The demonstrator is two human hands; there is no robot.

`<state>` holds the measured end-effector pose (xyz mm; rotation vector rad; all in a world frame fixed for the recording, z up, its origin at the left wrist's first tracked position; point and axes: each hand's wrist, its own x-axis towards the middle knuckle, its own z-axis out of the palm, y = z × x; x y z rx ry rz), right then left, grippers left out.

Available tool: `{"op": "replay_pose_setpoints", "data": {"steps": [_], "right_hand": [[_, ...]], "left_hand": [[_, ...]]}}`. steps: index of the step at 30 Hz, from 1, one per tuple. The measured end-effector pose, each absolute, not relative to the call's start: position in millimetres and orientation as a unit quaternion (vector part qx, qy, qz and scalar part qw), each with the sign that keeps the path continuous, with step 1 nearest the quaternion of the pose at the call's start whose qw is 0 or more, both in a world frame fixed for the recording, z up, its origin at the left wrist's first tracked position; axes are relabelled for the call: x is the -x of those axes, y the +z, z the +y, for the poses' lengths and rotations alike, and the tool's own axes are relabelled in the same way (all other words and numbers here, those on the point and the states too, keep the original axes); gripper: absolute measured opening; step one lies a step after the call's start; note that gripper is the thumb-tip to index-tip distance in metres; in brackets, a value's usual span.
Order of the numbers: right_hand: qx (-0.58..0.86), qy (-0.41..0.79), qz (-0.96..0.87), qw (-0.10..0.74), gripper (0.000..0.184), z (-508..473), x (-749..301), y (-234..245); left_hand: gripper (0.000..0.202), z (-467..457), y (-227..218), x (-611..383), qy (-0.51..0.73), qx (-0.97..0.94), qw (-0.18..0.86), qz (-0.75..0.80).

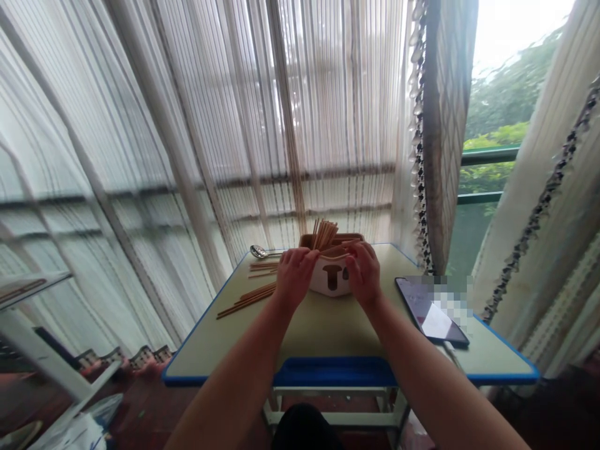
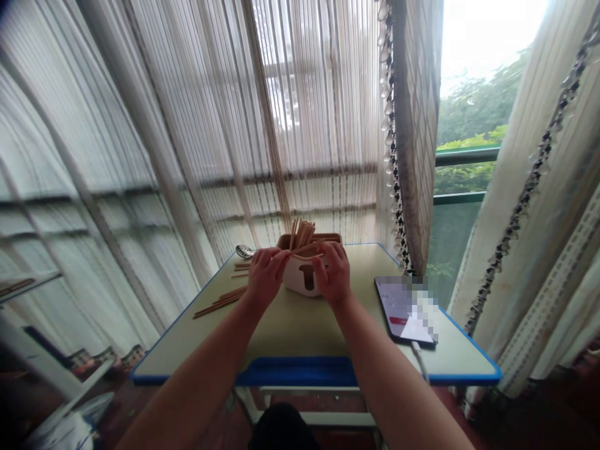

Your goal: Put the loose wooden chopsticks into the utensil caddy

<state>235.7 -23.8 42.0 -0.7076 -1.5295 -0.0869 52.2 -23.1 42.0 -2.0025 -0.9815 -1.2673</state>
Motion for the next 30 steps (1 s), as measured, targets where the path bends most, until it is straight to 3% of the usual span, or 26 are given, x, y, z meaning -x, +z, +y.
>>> {"op": "replay_pose_setpoints", "data": {"steps": [7,12,16,21,25,30], "right_hand": [[0.296,0.118,-0.604,0.73,0.025,-25.9,-221.1,45.9],[0.285,0.183,-0.423,0.841,0.033,-21.6,-238.1,60.8],[0.279,0.187,-0.322,0.885,0.032,-6.9,-261.2,66.9],[0.329,0.323,-0.269,0.846,0.034,22.5,-273.1,50.7],[0.379,0.37,-0.277,0.801,0.036,34.6,-268.9,35.4],[0.396,0.344,-0.304,0.795,0.038,35.8,-267.9,29.8]], "left_hand": [[0.027,-21.7,35.5,-63.4,-0.446,0.782,0.245,-0.359],[0.044,-6.6,26.9,-62.5,-0.589,0.68,0.162,-0.406],[0.06,16.2,19.1,-54.6,-0.632,0.635,-0.027,-0.444],[0.093,31.2,19.7,-52.3,-0.613,0.603,-0.309,-0.407],[0.086,32.5,25.1,-53.7,-0.592,0.604,-0.417,-0.332],[0.061,33.6,28.8,-47.7,-0.558,0.608,-0.449,-0.341]]}}
